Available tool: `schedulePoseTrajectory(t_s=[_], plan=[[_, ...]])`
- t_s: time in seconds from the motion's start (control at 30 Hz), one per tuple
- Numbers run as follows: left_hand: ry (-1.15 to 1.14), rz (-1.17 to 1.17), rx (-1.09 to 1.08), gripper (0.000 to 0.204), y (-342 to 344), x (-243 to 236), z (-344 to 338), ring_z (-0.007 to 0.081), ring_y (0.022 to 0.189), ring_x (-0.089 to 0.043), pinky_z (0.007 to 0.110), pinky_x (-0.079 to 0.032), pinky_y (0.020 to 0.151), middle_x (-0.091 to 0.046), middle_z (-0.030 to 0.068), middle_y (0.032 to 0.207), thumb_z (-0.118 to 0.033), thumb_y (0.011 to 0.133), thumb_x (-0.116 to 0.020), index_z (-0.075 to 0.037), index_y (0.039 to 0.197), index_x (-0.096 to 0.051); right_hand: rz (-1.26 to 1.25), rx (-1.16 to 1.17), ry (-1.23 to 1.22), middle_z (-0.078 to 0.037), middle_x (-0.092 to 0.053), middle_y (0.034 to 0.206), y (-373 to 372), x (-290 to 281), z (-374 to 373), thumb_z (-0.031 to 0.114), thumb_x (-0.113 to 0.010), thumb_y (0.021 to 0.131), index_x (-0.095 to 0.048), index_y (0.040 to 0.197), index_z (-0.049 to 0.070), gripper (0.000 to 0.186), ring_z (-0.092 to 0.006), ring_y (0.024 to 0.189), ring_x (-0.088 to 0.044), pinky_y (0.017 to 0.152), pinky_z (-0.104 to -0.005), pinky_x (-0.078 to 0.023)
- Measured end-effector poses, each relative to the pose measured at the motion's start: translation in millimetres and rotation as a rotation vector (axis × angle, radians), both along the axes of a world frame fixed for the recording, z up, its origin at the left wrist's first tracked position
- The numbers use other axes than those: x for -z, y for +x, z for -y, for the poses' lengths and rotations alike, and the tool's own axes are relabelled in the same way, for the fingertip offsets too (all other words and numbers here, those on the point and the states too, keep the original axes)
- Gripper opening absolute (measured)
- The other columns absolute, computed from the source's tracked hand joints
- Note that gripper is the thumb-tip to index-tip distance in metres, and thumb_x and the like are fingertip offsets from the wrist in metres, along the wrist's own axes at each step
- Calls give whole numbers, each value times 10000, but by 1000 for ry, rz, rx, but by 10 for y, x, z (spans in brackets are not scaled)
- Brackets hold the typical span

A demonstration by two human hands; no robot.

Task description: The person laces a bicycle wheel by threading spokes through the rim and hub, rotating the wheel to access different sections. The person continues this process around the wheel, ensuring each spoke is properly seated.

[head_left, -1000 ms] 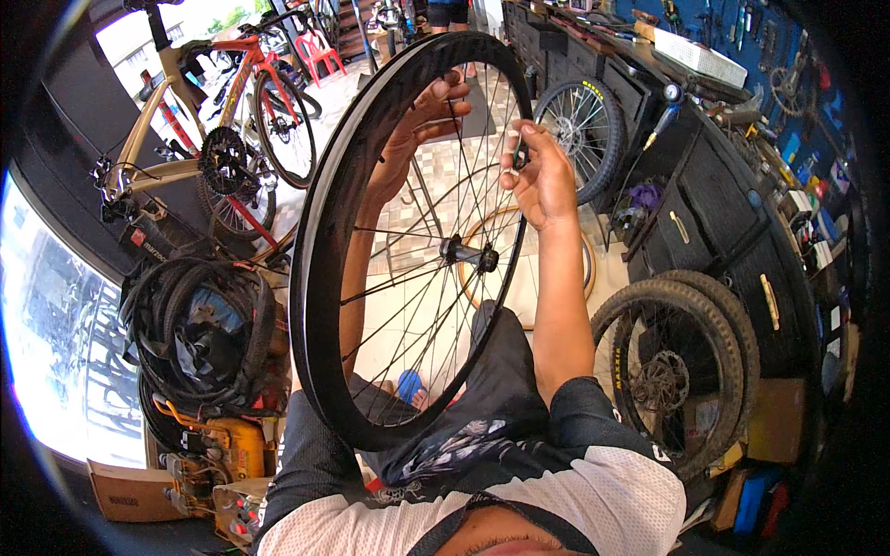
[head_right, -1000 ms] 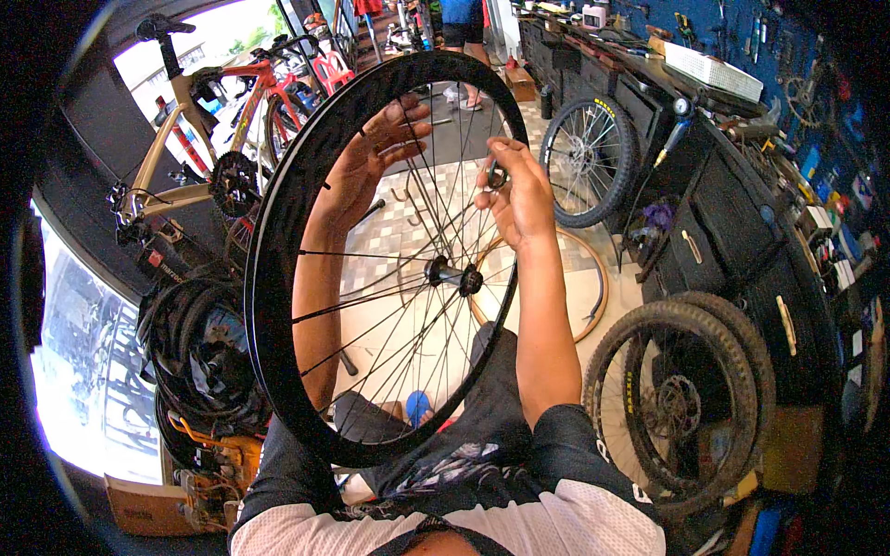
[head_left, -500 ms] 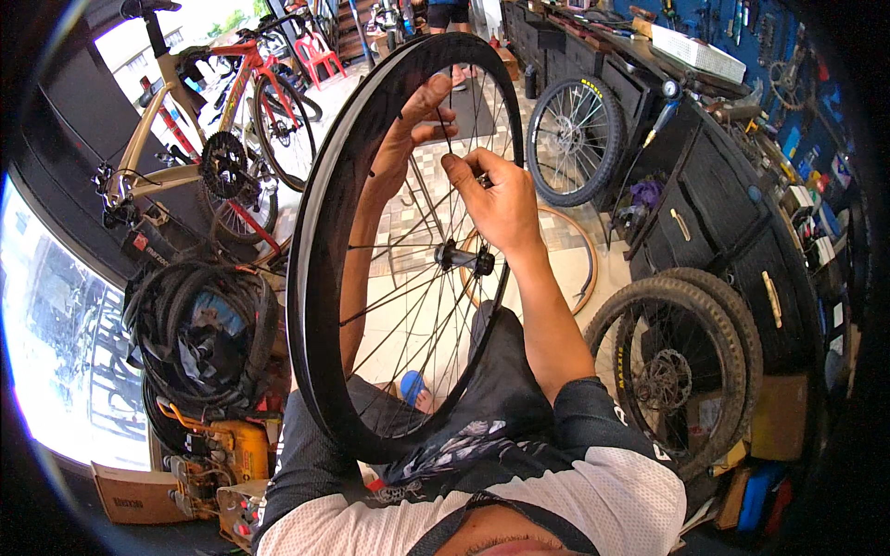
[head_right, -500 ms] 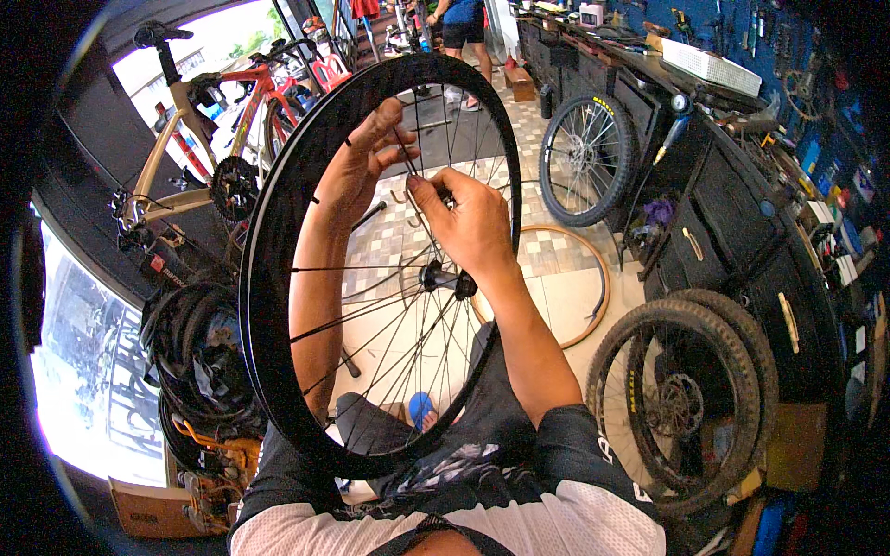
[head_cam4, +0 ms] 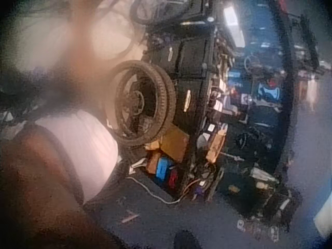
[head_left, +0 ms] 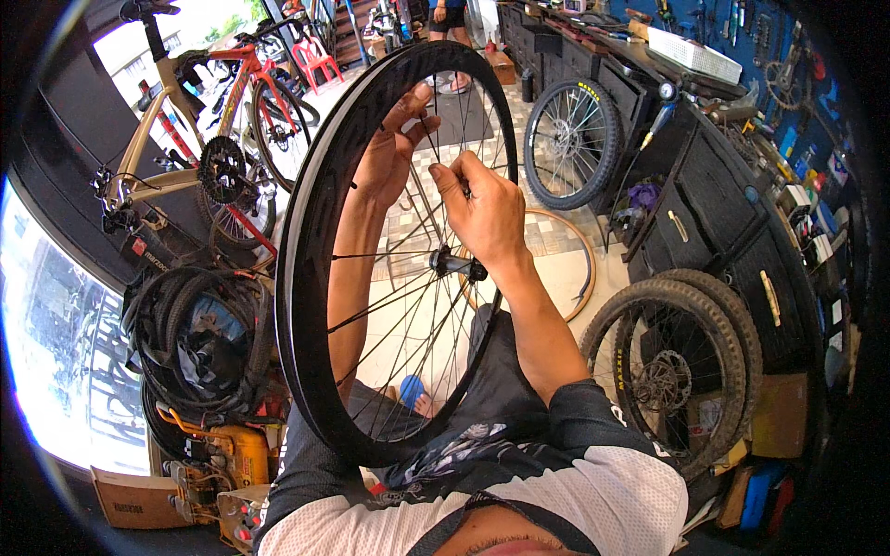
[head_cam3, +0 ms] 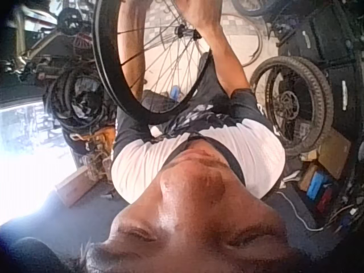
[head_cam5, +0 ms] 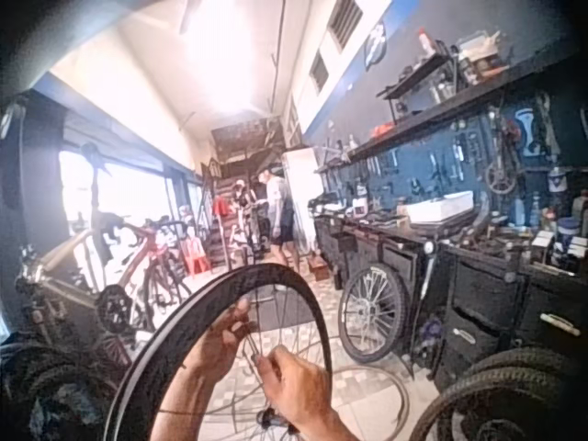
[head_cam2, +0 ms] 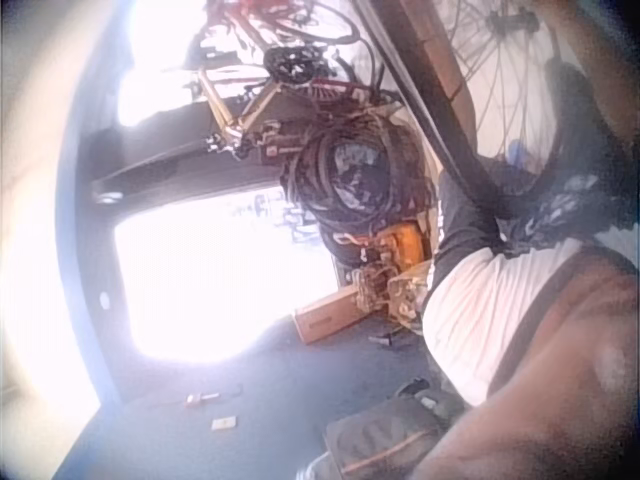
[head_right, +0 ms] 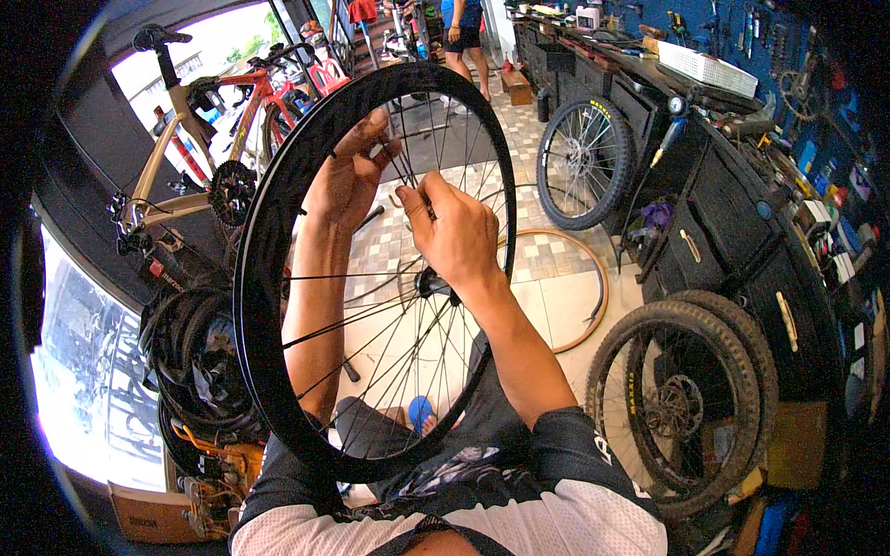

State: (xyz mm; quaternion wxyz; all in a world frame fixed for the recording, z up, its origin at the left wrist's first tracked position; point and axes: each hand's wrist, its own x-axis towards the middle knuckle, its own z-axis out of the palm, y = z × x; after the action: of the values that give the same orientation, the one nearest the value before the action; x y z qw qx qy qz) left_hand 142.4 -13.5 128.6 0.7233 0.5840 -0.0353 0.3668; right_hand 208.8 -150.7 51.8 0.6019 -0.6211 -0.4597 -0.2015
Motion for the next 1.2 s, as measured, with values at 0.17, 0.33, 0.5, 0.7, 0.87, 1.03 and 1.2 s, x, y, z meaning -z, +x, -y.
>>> schedulePoseTrajectory(t_s=[0.17,0.33,0.5,0.7,0.87,1.03,1.2], plan=[[-58,47,45,244,22,-2,-7,103,972,-645,365,-556,847,-735,-47,1039,-156,892,-873,-176,1101,-748,11,40,-3,-158,-658,683,-97,56,-19,274,-700,1035,-591,834,49,321,-396,605,-667,549,-477,-503],[-10,134,112,230,16,109,-116,182,1067,-687,424,-548,986,-756,34,1140,-187,958,-798,-115,1172,-753,-65,70,54,-170,-637,649,-34,156,-110,292,-666,1055,-586,822,38,354,-410,583,-657,532,-481,-492],[254,37,-56,315,-19,119,-153,236,1223,-659,488,-504,1109,-734,90,1256,-248,975,-777,-91,1246,-741,-149,16,109,-175,-667,676,175,223,-77,304,-663,1063,-634,853,23,352,-373,598,-678,566,-428,-509],[460,-35,-37,565,-56,307,-813,292,1420,-554,540,-415,1205,-593,155,1516,-499,976,-730,-67,1340,-709,-115,-243,319,-102,-673,748,135,434,-196,297,-757,1017,-696,911,16,306,-180,658,-639,597,-327,-491],[479,-132,66,677,-122,52,-609,299,1456,-519,530,-384,1228,-553,165,1558,-551,983,-691,-45,1428,-623,13,-270,204,-98,-656,741,146,263,-46,264,-789,983,-698,840,25,293,-211,616,-613,564,-330,-461],[467,-225,110,760,-208,-41,-551,298,1475,-500,511,-370,1238,-535,167,1576,-579,989,-665,-32,1500,-540,10,-310,237,-106,-656,739,108,284,-89,299,-757,1010,-689,877,19,317,-219,626,-629,578,-330,-479],[473,-285,116,845,-292,-86,-577,296,1494,-480,492,-356,1248,-517,170,1594,-607,994,-638,-18,1573,-457,-11,-404,218,-109,-676,773,91,296,-133,338,-755,1004,-689,835,30,358,-245,690,-645,627,-353,-498]])
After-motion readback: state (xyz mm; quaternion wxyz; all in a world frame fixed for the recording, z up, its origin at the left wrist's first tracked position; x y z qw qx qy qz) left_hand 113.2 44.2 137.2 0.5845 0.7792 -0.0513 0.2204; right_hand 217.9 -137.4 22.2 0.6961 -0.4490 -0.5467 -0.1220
